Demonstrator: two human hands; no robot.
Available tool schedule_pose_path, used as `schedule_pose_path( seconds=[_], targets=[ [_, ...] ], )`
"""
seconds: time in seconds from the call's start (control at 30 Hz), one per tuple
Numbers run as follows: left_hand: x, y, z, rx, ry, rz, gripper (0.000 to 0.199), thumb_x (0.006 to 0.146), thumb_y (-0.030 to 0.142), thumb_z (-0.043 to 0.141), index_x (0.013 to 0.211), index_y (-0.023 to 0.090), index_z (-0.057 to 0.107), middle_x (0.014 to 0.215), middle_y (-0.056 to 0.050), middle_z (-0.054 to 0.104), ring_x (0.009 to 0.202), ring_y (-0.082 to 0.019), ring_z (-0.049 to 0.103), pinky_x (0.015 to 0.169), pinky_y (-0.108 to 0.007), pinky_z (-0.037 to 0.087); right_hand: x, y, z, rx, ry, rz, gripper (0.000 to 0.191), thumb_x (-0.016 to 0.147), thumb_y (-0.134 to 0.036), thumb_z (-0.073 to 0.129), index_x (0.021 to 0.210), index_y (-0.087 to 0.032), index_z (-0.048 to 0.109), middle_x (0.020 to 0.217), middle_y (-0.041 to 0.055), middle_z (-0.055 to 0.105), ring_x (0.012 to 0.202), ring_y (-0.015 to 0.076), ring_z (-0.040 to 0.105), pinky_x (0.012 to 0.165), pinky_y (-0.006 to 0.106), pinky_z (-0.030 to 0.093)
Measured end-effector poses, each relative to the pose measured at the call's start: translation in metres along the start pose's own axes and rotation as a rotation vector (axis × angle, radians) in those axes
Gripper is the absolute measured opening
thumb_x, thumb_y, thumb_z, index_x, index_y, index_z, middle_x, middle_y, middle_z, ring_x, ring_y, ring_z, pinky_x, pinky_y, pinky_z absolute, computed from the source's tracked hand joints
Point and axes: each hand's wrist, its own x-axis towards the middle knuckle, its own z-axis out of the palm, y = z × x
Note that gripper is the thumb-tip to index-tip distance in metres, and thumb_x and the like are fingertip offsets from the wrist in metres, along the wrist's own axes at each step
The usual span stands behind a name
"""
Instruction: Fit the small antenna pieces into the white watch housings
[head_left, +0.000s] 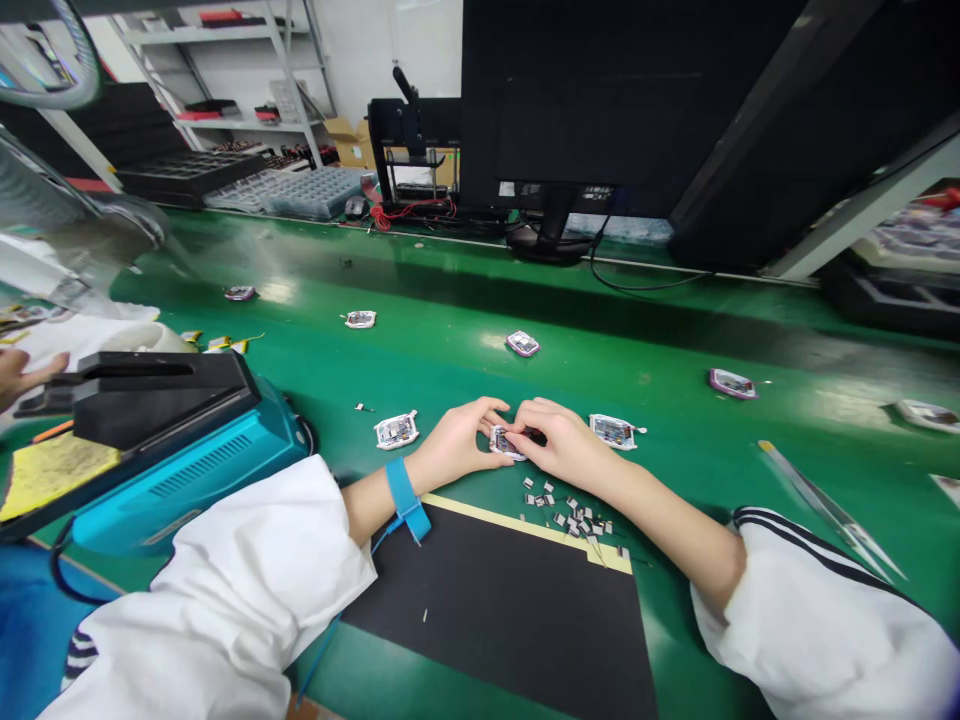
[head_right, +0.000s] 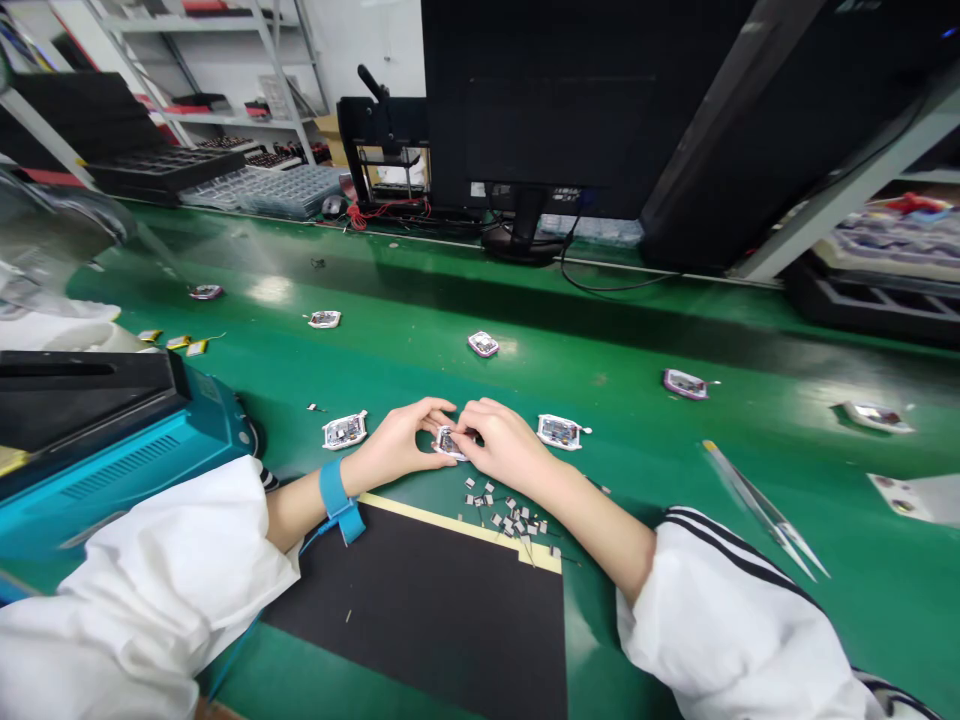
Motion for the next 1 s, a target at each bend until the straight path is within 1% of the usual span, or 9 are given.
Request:
schedule_pose_path(
  seconds=[0.13, 0.27, 0.37, 0.57, 0.73, 0.8, 0.87, 0.93, 1.0],
  targets=[
    [0.0, 0.0, 0.0, -0.004, -0.007, 0.001, 0.057, 0.056, 0.022, 0.073, 0.105, 0.014, 0.043, 0.09, -0.004, 0.06, 0.079, -0.013, 0.059, 0.074, -0.024, 0.049, -0.002, 0.001, -0.002, -0.038, -0.016, -0.01, 0.01, 0.078, -0.019, 0.05, 0.071, -0.016, 0.058, 0.069, 0.0016, 0.053, 0.068, 0.0115, 0.044, 0.063, 0.023, 0.037],
    [0.0, 0.0, 0.0, 0.005, -0.001, 0.003, 0.055, 0.056, 0.02, 0.072, 0.103, 0.014, 0.044, 0.09, -0.004, 0.06, 0.079, -0.013, 0.059, 0.074, -0.024, 0.049, 0.004, 0.001, 0.002, -0.094, 0.01, -0.025, 0.007, 0.075, -0.017, 0.052, 0.07, -0.014, 0.056, 0.071, 0.0026, 0.054, 0.069, 0.0119, 0.045, 0.063, 0.023, 0.037],
    [0.0, 0.0, 0.0, 0.016, 0.0, 0.009, 0.053, 0.056, 0.02, 0.072, 0.102, 0.015, 0.045, 0.09, -0.004, 0.06, 0.08, -0.013, 0.059, 0.075, -0.024, 0.049, 0.01, -0.001, 0.001, -0.139, -0.007, -0.058, 0.005, 0.073, -0.015, 0.054, 0.069, -0.014, 0.055, 0.069, 0.0023, 0.054, 0.067, 0.0118, 0.045, 0.061, 0.022, 0.037],
    [0.0, 0.001, 0.0, 0.069, 0.019, 0.016, 0.052, 0.056, 0.02, 0.072, 0.101, 0.014, 0.046, 0.089, -0.003, 0.06, 0.077, -0.013, 0.058, 0.073, -0.023, 0.047, 0.018, -0.006, -0.008, -0.254, -0.101, -0.163, 0.012, 0.078, -0.017, 0.049, 0.072, -0.01, 0.057, 0.068, 0.0065, 0.053, 0.066, 0.0148, 0.044, 0.062, 0.027, 0.038],
    [0.0, 0.001, 0.0, 0.109, 0.034, 0.02, 0.047, 0.056, 0.025, 0.072, 0.095, 0.014, 0.048, 0.086, -0.003, 0.059, 0.078, -0.016, 0.057, 0.072, -0.026, 0.046, 0.022, -0.014, -0.011, -0.293, -0.228, -0.257, 0.013, 0.077, -0.009, 0.047, 0.079, -0.009, 0.06, 0.076, 0.0097, 0.055, 0.075, 0.0186, 0.046, 0.069, 0.031, 0.038],
    [0.0, 0.001, 0.0, 0.109, 0.035, 0.023, 0.043, 0.057, 0.025, 0.071, 0.093, 0.015, 0.049, 0.086, -0.003, 0.058, 0.079, -0.017, 0.057, 0.073, -0.027, 0.046, 0.022, -0.017, -0.015, -0.286, -0.275, -0.256, 0.015, 0.077, -0.007, 0.046, 0.08, -0.009, 0.06, 0.077, 0.0101, 0.055, 0.077, 0.0193, 0.046, 0.071, 0.032, 0.038],
    [0.0, 0.0, 0.0, 0.099, 0.034, 0.025, 0.046, 0.057, 0.026, 0.071, 0.095, 0.015, 0.048, 0.087, -0.003, 0.058, 0.079, -0.016, 0.057, 0.073, -0.027, 0.046, 0.023, -0.015, -0.023, -0.26, -0.316, -0.243, 0.015, 0.078, -0.01, 0.047, 0.081, -0.012, 0.061, 0.078, 0.0085, 0.055, 0.079, 0.0183, 0.047, 0.071, 0.031, 0.039],
    [0.0, -0.002, 0.001, 0.086, 0.026, 0.027, 0.054, 0.057, 0.026, 0.071, 0.103, 0.016, 0.045, 0.088, -0.002, 0.058, 0.079, -0.015, 0.057, 0.074, -0.026, 0.047, 0.027, -0.007, -0.032, -0.217, -0.343, -0.215, 0.013, 0.079, -0.017, 0.049, 0.082, -0.017, 0.062, 0.082, 0.005, 0.055, 0.08, 0.0148, 0.049, 0.071, 0.027, 0.04],
    [-0.001, -0.002, 0.002, 0.084, 0.016, 0.026, 0.062, 0.058, 0.025, 0.071, 0.11, 0.016, 0.04, 0.088, -0.002, 0.058, 0.078, -0.013, 0.058, 0.073, -0.025, 0.048, 0.037, 0.009, -0.039, -0.19, -0.321, -0.137, 0.013, 0.081, -0.023, 0.048, 0.085, -0.019, 0.061, 0.087, 0.0024, 0.055, 0.078, 0.0105, 0.05, 0.069, 0.022, 0.042]
  ],
)
